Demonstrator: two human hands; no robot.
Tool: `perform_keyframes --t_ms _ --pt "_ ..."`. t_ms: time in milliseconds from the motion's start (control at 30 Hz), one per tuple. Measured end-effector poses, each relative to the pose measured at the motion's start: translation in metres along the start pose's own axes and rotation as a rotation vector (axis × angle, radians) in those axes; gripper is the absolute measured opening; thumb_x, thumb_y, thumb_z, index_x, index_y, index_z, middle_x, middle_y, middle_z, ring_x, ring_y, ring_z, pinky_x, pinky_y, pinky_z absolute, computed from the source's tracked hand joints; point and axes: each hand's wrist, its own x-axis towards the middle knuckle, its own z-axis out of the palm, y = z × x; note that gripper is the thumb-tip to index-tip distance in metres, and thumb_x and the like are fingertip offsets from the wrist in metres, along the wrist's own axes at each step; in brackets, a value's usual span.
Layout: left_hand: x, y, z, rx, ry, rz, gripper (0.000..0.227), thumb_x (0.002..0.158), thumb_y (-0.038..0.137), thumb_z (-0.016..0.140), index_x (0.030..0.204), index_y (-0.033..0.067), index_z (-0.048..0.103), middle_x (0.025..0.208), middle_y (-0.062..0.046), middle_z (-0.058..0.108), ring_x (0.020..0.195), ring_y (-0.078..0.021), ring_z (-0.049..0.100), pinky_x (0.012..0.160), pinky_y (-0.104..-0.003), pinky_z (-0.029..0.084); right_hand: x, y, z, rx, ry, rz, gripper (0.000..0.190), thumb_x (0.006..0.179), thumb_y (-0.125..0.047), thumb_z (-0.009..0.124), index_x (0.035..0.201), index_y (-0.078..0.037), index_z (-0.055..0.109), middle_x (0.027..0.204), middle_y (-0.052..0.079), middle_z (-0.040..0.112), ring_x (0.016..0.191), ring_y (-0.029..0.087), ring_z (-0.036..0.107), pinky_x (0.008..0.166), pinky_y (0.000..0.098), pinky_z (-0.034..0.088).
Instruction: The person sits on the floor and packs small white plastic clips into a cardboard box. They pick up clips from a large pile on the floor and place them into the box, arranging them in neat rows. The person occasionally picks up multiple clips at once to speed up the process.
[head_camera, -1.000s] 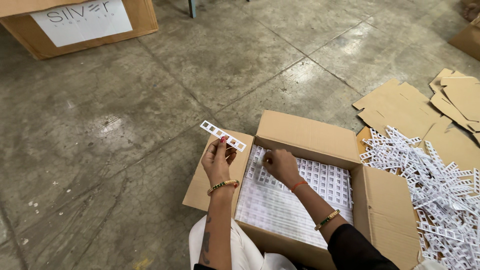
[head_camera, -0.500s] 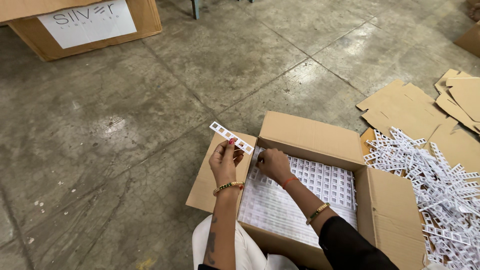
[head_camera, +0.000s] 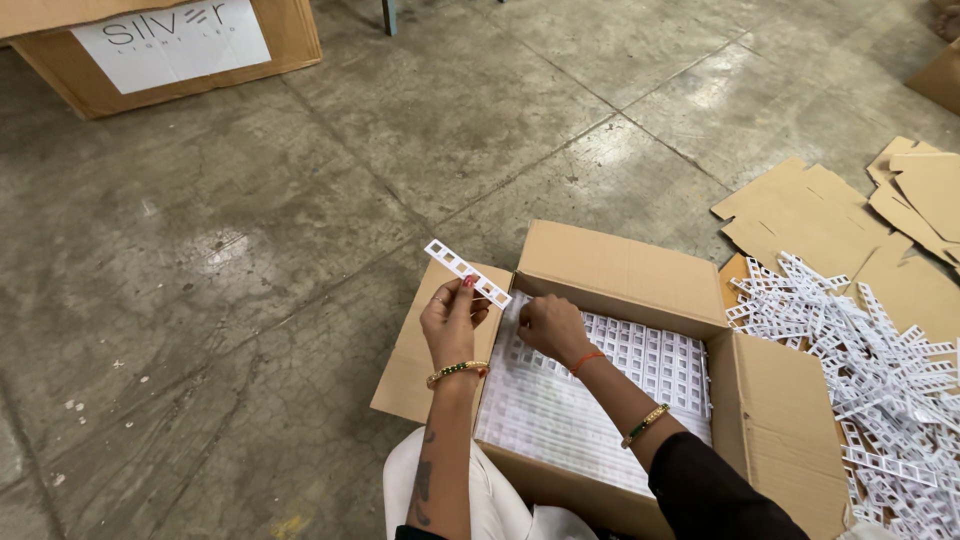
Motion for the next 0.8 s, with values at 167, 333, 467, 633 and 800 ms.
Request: perform_keyframes --t_ms 167,333,467,633,800 --pt "-0.005 -0.002 0.002 0.532 -0.095 0.136 0.019 0.093 0.026 0.072 0.099 0.0087 0.079 0.079 -0.006 0.078 0.069 -0.014 0.073 0.065 -0.029 0.056 -0.001 0.003 0.005 0.006 0.031 0.003 0.01 0.073 -0.017 0.071 0.075 -0.017 0.081 0.072 0.013 0.072 0.064 0.037 0.069 0.061 0.0466 0.057" --pt "-0.011 0.004 0.017 1.101 -0.099 0.072 0.018 0.088 0.036 0.074 0.099 0.0242 0.081 0.09 -0.006 0.078 0.084 -0.0271 0.075 0.076 -0.04 0.059 -0.004 0.005 -0.003 0.101 0.02 0.02 0.011 0.075 -0.022 0.074 0.08 -0.019 0.083 0.075 0.012 0.075 0.066 0.034 0.07 0.065 0.0452 0.059" --pt "-0.007 0.004 0.015 1.134 -0.048 0.133 0.018 0.089 0.037 0.073 0.101 0.026 0.081 0.092 -0.008 0.077 0.086 -0.0301 0.074 0.077 -0.043 0.059 -0.009 -0.005 -0.028 0.277 0.126 0.062 0.014 0.079 -0.024 0.08 0.091 -0.016 0.083 0.076 0.007 0.077 0.062 0.024 0.07 0.061 0.0389 0.057" --pt "0.0 -0.007 0.014 1.061 -0.065 0.128 0.019 0.088 0.036 0.073 0.101 0.0256 0.082 0.089 -0.009 0.078 0.084 -0.0291 0.075 0.077 -0.042 0.059 -0.016 -0.029 -0.067 0.608 0.312 -0.143 0.015 0.085 -0.014 0.079 0.099 -0.009 0.079 0.079 0.006 0.071 0.06 0.014 0.066 0.056 0.0299 0.053" --pt "0.003 -0.013 0.012 0.951 -0.096 0.097 0.019 0.089 0.033 0.072 0.101 0.0231 0.082 0.086 -0.009 0.078 0.081 -0.0275 0.077 0.077 -0.039 0.059 -0.018 -0.039 -0.082 0.487 0.28 -0.157 0.015 0.084 -0.013 0.08 0.098 -0.007 0.08 0.077 0.007 0.069 0.058 0.018 0.066 0.056 0.0317 0.053"
